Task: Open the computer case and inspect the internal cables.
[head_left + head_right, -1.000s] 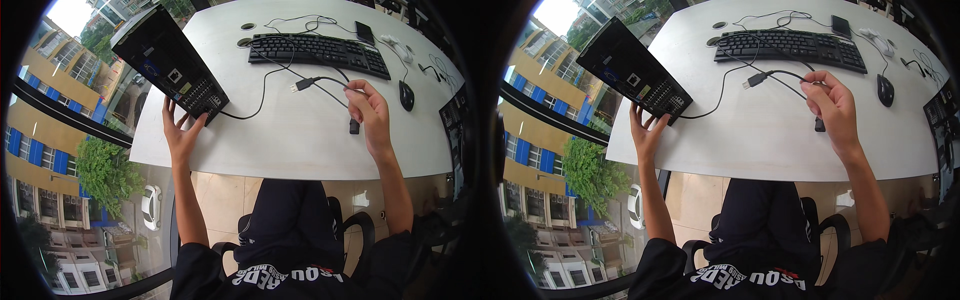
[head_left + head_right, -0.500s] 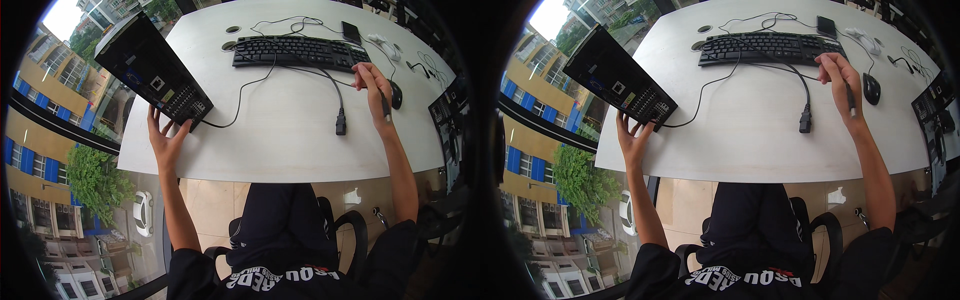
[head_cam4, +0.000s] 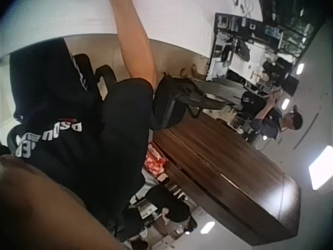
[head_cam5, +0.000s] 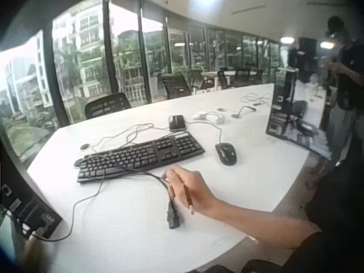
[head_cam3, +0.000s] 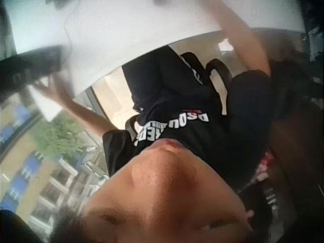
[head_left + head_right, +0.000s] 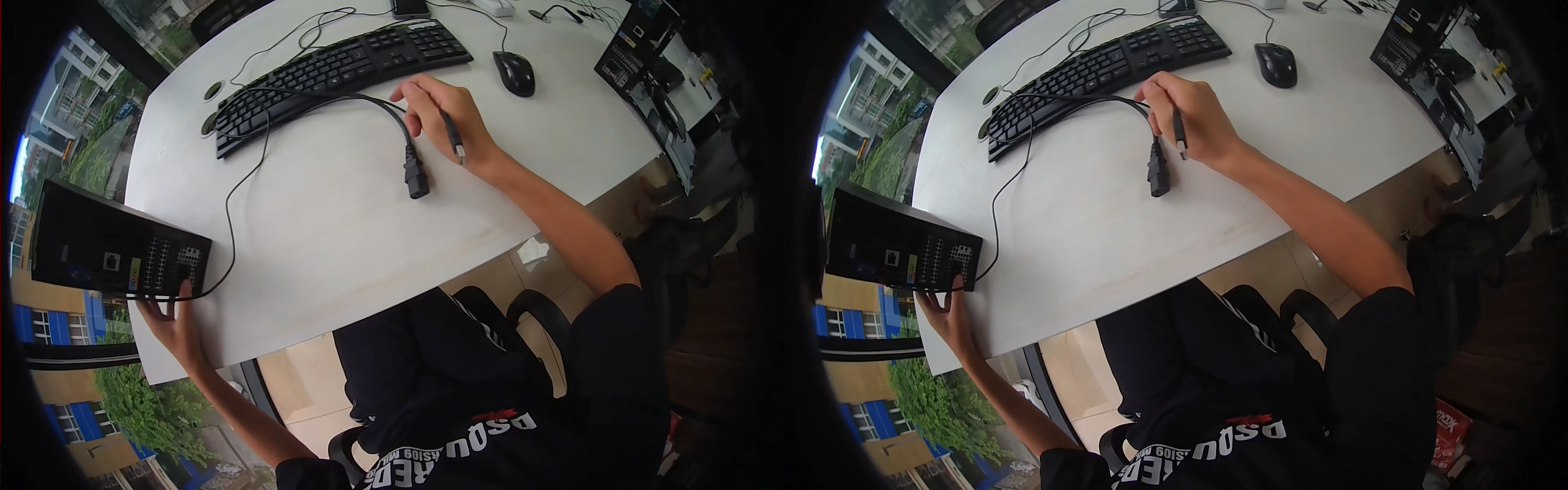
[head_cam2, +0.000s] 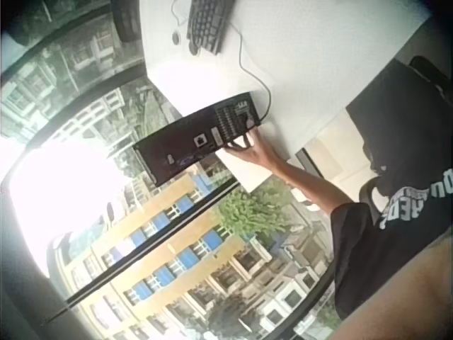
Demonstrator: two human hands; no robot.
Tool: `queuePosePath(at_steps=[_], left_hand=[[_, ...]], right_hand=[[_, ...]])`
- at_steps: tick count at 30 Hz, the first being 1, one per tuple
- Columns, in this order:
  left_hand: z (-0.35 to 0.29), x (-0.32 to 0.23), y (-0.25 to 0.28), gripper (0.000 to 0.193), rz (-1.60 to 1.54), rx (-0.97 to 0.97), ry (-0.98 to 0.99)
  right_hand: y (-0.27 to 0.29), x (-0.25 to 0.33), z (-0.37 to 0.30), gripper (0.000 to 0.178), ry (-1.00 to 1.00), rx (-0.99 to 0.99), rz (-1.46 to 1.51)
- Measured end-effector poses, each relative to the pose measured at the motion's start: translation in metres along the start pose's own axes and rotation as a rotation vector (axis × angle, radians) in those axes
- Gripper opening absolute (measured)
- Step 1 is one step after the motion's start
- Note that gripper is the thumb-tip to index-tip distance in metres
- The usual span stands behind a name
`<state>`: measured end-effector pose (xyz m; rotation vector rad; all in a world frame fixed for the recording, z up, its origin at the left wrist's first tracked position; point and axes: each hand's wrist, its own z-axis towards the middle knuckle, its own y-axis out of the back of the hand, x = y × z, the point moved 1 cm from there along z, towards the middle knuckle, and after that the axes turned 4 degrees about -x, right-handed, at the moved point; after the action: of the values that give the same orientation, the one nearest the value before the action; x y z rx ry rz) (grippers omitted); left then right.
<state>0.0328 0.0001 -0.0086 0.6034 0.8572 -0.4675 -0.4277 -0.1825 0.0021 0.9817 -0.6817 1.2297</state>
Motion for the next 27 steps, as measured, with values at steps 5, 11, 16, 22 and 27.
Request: queuePosePath(at_steps=[5,11,16,22,27], left_hand=[[0.0,0.001,-0.01,0.091,0.012,0.018,-0.031],[0.0,-0.002,-0.011,0.091,0.004,0.031,-0.054],[-0.001,-0.003,-0.007,0.093,0.012,0.026,-0.034],[-0.001,-0.003,-0.011,0.095,-0.01,0.03,-0.037],[-0.001,-0.005,-0.01,0.093,0.029,0.026,-0.066]], right_hand=[[0.013,-0.003,-0.004,0.034,0.008,0.039,-0.09],[0.01,-0.014,-0.004,0.034,0.02,-0.032,-0.036],[0.01,-0.011,-0.004,0.033,0.0,0.014,-0.066],[0.011,-0.014,-0.004,0.021,0.081,-0.023,-0.169],[0.015,-0.009,-0.004,0.011,0.466,-0.056,-0.391]])
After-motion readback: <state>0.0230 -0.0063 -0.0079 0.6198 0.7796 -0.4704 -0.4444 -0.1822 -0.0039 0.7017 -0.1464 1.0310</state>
